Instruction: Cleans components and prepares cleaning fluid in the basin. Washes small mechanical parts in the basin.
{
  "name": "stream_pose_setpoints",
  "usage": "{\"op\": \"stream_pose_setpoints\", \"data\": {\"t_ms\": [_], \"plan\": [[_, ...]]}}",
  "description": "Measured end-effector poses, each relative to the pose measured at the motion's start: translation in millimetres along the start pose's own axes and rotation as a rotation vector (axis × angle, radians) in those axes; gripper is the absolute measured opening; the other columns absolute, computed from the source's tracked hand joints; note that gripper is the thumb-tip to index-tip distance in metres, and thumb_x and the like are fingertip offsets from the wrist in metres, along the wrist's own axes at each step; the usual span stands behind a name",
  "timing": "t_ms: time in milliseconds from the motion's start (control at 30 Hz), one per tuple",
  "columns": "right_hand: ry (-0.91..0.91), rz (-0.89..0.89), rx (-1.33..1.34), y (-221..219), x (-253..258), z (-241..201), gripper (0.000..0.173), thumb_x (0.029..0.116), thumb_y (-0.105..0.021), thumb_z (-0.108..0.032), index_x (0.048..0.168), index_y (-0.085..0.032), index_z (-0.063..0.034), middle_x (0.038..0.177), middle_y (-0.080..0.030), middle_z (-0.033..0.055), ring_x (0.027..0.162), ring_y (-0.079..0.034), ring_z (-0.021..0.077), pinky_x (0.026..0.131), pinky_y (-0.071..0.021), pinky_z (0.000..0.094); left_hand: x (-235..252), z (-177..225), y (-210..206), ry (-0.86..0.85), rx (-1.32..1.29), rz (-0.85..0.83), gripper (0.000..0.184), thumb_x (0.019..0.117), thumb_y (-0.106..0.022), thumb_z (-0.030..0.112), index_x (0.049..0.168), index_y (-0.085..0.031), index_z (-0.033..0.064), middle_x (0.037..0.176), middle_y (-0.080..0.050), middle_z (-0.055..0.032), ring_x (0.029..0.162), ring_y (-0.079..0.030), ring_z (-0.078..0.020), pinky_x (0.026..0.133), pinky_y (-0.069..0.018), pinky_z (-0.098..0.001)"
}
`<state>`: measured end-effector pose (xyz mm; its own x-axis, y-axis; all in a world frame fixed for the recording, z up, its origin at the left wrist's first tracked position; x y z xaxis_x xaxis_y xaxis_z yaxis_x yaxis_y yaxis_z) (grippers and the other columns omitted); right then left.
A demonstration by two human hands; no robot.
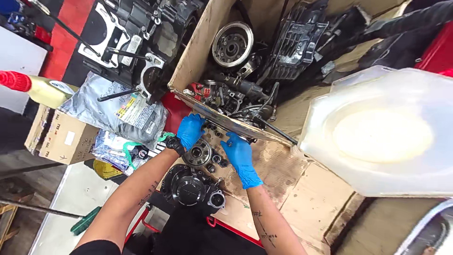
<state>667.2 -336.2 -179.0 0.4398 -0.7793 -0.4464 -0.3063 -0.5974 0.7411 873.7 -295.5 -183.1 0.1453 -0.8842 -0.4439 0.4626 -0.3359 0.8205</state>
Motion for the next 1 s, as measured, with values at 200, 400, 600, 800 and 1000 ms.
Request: {"op": "stream_pose_setpoints", "data": {"t_ms": [200, 400, 600, 800, 1000], "plan": [[-0.021, -0.031, 0.251, -28.6, 17.0, -6.5, 0.043, 0.0924, -0.069, -0.024, 0.132, -0.065, -0.0064, 0.108, -0.074, 0.0098, 0.097, -0.071, 0.0215, 0.090, -0.0568, 0.0421, 3.9, 6.2, 1.5, 0.004, 0.051, -0.052, 0.037, 0.0976, -0.066, 0.027, 0.129, -0.069, 0.0082, 0.130, -0.066, -0.0172, 0.127, -0.058, -0.0372, 0.108, -0.0441, -0.0549], [-0.081, 0.001, 0.419, -33.5, 19.4, -12.1, 0.047, 0.0905, -0.071, -0.022, 0.134, -0.064, -0.0073, 0.105, -0.074, 0.0068, 0.093, -0.072, 0.0161, 0.087, -0.0582, 0.0378, 2.9, 6.2, 0.6, -0.011, 0.067, -0.010, 0.035, 0.0977, -0.065, 0.026, 0.128, -0.070, 0.0087, 0.126, -0.067, -0.0176, 0.123, -0.060, -0.0372, 0.105, -0.0461, -0.0540], [0.047, 0.342, 0.032, -42.0, 17.3, -19.7, 0.034, 0.0956, -0.064, -0.026, 0.120, -0.073, -0.0045, 0.101, -0.076, 0.0144, 0.093, -0.074, 0.0316, 0.083, -0.0585, 0.0512, 4.1, 12.3, 0.3, -0.008, 0.118, -0.006, 0.037, 0.0990, -0.064, 0.030, 0.128, -0.069, 0.0081, 0.127, -0.067, -0.0182, 0.123, -0.060, -0.0373, 0.105, -0.0455, -0.0543], [0.061, 0.453, -0.100, -45.6, 19.5, -14.6, 0.030, 0.0967, -0.063, -0.028, 0.110, -0.076, -0.0042, 0.096, -0.076, 0.0156, 0.091, -0.075, 0.0344, 0.078, -0.0592, 0.0513, 4.3, 14.8, -0.9, -0.022, 0.346, 0.099, 0.037, 0.0990, -0.064, 0.033, 0.119, -0.070, 0.0017, 0.118, -0.069, -0.0223, 0.114, -0.065, -0.0392, 0.098, -0.0497, -0.0534], [0.068, 0.446, -0.114, -45.4, 20.6, -20.7, 0.040, 0.0927, -0.068, -0.040, 0.106, -0.075, -0.0029, 0.097, -0.076, 0.0165, 0.094, -0.074, 0.0357, 0.081, -0.0586, 0.0528, 5.7, 18.0, 2.4, -0.014, 0.401, 0.035, 0.042, 0.0999, -0.063, 0.036, 0.120, -0.068, 0.0001, 0.120, -0.068, -0.0233, 0.115, -0.064, -0.0401, 0.099, -0.0486, -0.0542]]}}
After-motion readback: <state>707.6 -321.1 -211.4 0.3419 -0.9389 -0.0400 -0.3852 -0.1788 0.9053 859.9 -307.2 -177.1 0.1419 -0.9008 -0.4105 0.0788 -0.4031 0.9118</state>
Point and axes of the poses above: each hand's wrist, its own x-axis towards the middle knuckle, its own y-axis out of the back of the hand, z = x × y, the point moved 3 cm from there along x, towards the middle knuckle
